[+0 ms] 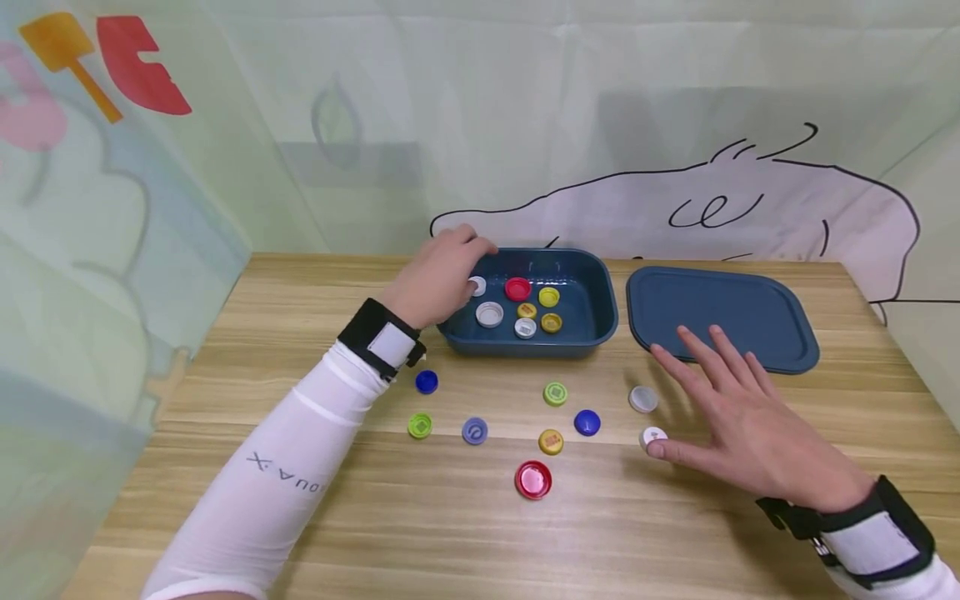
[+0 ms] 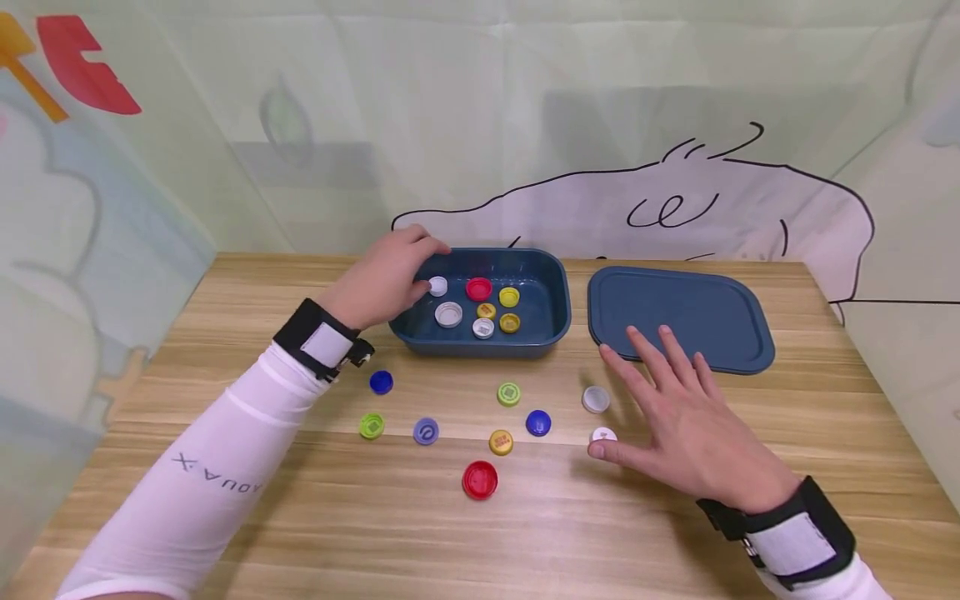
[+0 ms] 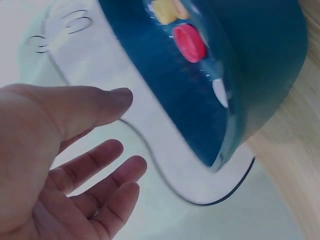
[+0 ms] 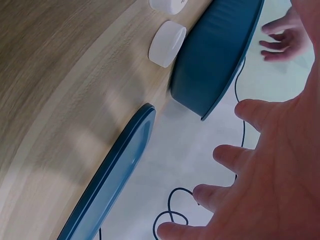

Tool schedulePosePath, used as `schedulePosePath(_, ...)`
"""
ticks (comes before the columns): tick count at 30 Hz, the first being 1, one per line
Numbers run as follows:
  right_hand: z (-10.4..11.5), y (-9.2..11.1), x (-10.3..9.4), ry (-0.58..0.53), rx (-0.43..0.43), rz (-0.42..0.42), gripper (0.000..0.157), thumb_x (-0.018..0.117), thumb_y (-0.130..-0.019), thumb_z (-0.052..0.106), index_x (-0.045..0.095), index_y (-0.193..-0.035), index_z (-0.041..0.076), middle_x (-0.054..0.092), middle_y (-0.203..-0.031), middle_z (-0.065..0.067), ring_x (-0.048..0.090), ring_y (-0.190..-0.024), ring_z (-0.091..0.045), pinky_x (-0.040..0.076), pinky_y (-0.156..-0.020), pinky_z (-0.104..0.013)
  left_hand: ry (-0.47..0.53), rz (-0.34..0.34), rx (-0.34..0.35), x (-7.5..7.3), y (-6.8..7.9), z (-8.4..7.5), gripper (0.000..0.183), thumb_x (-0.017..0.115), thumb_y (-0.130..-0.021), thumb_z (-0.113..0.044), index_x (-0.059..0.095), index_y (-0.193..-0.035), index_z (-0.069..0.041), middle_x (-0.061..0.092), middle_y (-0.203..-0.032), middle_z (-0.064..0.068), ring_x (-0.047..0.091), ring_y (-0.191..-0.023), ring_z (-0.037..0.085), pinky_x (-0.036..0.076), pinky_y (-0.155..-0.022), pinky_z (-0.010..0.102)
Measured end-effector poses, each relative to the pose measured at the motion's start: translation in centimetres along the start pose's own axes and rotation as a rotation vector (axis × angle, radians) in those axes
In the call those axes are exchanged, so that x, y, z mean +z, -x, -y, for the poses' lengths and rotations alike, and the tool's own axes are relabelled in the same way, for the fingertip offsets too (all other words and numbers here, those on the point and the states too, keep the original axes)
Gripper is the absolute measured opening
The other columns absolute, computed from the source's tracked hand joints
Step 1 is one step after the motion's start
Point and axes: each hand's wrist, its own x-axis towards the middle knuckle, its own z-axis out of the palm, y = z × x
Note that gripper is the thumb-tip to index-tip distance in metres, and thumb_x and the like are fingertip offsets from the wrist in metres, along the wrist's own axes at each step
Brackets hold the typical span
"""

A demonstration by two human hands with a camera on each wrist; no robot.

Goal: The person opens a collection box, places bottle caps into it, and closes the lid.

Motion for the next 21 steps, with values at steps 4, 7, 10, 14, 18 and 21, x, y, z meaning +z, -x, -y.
schedulePosePath(4,-0.1,0.0,0.0,0.002,0.001,0.001,0.102,0.064,-0.075,0.072,0.017,-0.155,0.030,0.008,-0.160,-0.012,-0.008,-0.141,-0.032,-0.001,-0.108,-0.072,0.016,-0.073,0.066,-1.0,2.5,-0.1,0.051,0.073,-0.087,-0.021,0.054,-0.133,-0.010,0.054,-0.121,0.008,0.049,-0.107,0.019,0.046,-0.097,0.036)
schedulePosePath(7,-0.1,0.0,0.0,0.005,0.002,0.002,0.102,0.064,-0.075,0.073,0.018,-0.155,0.030,0.008,-0.160,-0.012,-0.008,-0.141,-0.033,0.000,-0.107,-0.073,0.041,-0.116,0.111,-1.4,4.8,0.1,0.050,0.074,-0.085,-0.020,0.056,-0.131,-0.008,0.053,-0.117,0.008,0.048,-0.103,0.018,0.048,-0.094,0.036)
schedulePosePath(10,-0.1,-0.1,0.0,0.006,0.002,0.006,0.103,0.064,-0.074,0.073,0.016,-0.155,0.032,0.008,-0.160,-0.012,-0.007,-0.141,-0.034,-0.001,-0.107,-0.074,0.067,-0.136,0.133,-1.3,7.2,0.5,0.049,0.077,-0.083,-0.021,0.058,-0.127,-0.009,0.053,-0.112,0.006,0.046,-0.099,0.015,0.050,-0.090,0.035)
schedulePosePath(14,-0.1,-0.2,-0.1,0.006,0.003,0.010,0.103,0.064,-0.074,0.074,0.016,-0.155,0.031,0.007,-0.160,-0.011,-0.008,-0.141,-0.033,-0.002,-0.107,-0.073,0.128,-0.113,0.160,-0.7,10.0,0.9,0.046,0.078,-0.082,-0.020,0.060,-0.124,-0.010,0.054,-0.110,0.003,0.045,-0.097,0.011,0.051,-0.085,0.034)
schedulePosePath(18,-0.1,-0.3,-0.1,0.008,0.002,0.008,0.104,0.065,-0.074,0.073,0.016,-0.155,0.031,0.007,-0.160,-0.011,-0.010,-0.141,-0.032,-0.003,-0.107,-0.073,0.186,-0.034,0.147,0.4,12.5,1.1,0.045,0.077,-0.083,-0.026,0.061,-0.123,-0.013,0.054,-0.110,-0.001,0.046,-0.097,0.008,0.052,-0.084,0.032)
schedulePosePath(21,-0.1,-0.3,-0.2,0.008,0.000,0.005,0.104,0.065,-0.074,0.073,0.017,-0.155,0.030,0.006,-0.160,-0.011,-0.009,-0.141,-0.033,-0.004,-0.107,-0.073,0.221,0.013,0.147,1.6,14.0,1.1,0.044,0.077,-0.082,-0.031,0.063,-0.120,-0.014,0.055,-0.108,-0.001,0.049,-0.091,0.009,0.053,-0.079,0.030)
